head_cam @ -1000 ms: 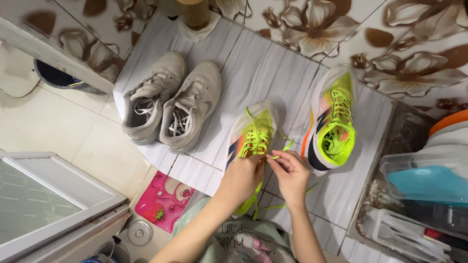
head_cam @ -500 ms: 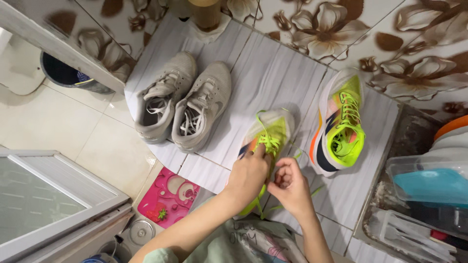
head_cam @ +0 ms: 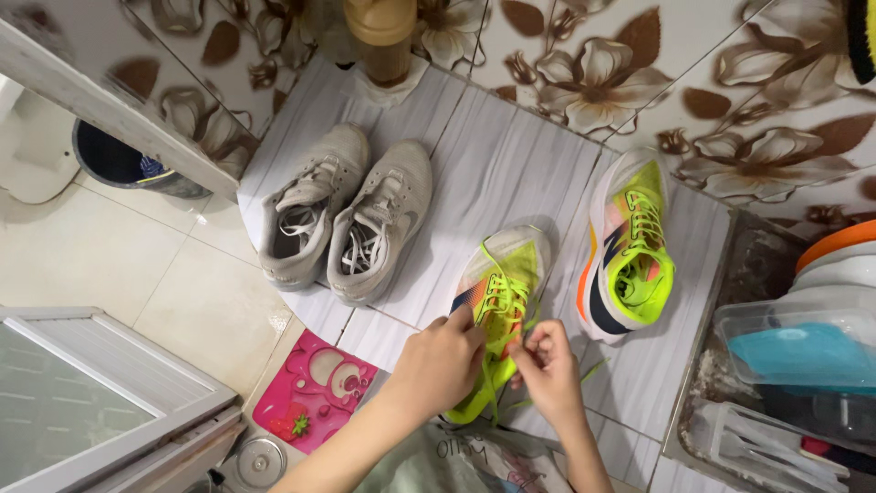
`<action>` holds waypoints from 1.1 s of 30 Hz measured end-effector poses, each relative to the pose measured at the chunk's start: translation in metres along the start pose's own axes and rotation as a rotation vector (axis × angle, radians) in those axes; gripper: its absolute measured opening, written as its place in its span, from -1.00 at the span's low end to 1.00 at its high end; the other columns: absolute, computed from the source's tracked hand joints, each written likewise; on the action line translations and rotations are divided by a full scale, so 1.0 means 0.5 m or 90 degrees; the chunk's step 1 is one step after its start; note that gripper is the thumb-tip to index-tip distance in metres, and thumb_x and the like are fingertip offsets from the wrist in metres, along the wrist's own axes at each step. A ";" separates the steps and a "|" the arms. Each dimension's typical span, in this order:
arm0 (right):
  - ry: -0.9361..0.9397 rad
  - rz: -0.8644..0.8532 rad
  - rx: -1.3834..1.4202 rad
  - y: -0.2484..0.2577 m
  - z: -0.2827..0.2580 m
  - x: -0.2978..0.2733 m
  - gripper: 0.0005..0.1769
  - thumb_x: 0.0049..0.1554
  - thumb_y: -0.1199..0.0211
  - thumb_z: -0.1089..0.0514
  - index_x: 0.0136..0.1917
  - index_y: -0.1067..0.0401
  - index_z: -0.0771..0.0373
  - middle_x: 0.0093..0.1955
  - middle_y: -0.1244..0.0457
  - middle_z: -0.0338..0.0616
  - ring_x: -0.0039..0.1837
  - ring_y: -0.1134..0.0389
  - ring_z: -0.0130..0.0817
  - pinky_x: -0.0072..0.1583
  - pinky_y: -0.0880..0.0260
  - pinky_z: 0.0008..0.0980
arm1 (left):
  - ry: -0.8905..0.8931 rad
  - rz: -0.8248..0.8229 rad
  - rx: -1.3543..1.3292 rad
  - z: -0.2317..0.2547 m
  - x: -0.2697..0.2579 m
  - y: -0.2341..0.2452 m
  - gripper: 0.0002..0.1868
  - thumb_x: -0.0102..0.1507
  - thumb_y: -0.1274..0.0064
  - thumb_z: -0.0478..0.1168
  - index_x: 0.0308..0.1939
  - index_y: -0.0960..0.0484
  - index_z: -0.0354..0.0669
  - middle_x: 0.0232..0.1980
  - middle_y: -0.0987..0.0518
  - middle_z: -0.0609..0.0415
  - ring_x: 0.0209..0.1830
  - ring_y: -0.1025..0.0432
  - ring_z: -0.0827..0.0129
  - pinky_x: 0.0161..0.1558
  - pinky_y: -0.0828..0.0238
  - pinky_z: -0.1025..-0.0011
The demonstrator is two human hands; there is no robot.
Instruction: The person repeatedly threads a neon green shoelace through the eyelets of a single neon green and white sneaker, then ties and unties the laces multiple times. A pair of white sneakers and the matching sneaker remain on the tiled surface nearby.
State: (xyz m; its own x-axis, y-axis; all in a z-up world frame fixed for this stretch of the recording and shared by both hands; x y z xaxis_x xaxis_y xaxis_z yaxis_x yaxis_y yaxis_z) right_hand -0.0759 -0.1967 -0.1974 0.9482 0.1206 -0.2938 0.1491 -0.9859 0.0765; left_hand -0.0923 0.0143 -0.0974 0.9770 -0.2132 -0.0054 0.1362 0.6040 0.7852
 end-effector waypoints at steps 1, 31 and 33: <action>-0.006 -0.006 0.061 0.006 0.006 0.008 -0.75 0.16 -0.24 0.26 0.01 -0.18 0.22 -0.26 -0.28 -0.14 -0.34 -0.33 -0.44 -0.31 -0.37 -0.40 | 0.003 -0.029 -0.002 -0.001 -0.006 0.010 -0.87 0.20 -0.12 -0.21 -0.29 -0.61 -0.21 -0.15 -0.52 -0.07 -0.23 -0.54 0.01 -0.32 -0.51 0.09; 0.069 0.318 0.410 0.039 0.018 0.234 -0.73 0.19 -0.24 0.36 0.18 -0.48 0.38 -0.03 -0.34 -0.21 -0.14 -0.27 -0.51 -0.09 -0.29 -0.46 | 0.095 0.257 -0.293 -0.128 0.285 -0.051 -0.89 0.13 -0.16 -0.30 -0.29 -0.62 -0.23 -0.28 -0.65 0.01 -0.40 -0.62 0.24 -0.31 -0.52 0.33; 0.118 0.310 0.368 0.036 0.001 0.188 -0.78 0.22 -0.22 0.36 0.14 -0.49 0.42 -0.02 -0.35 -0.16 -0.11 -0.30 -0.48 -0.03 -0.36 -0.44 | 0.055 0.261 -0.272 -0.112 0.230 -0.023 -0.92 0.15 -0.12 -0.32 -0.28 -0.60 -0.19 -0.22 -0.63 0.04 -0.38 -0.62 0.24 -0.35 -0.55 0.31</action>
State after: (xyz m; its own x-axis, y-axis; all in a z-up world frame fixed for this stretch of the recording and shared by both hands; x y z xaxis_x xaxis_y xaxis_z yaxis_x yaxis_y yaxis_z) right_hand 0.0156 -0.2032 -0.2243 0.9083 -0.3748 -0.1859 -0.4180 -0.8306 -0.3680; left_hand 0.0276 0.0260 -0.1418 0.9711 0.1547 0.1817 -0.2185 0.8828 0.4158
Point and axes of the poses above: each hand's wrist, its own x-axis towards the middle knuckle, its own y-axis out of the back of the hand, z = x × y, the point moved 2 cm from there along x, towards the middle knuckle
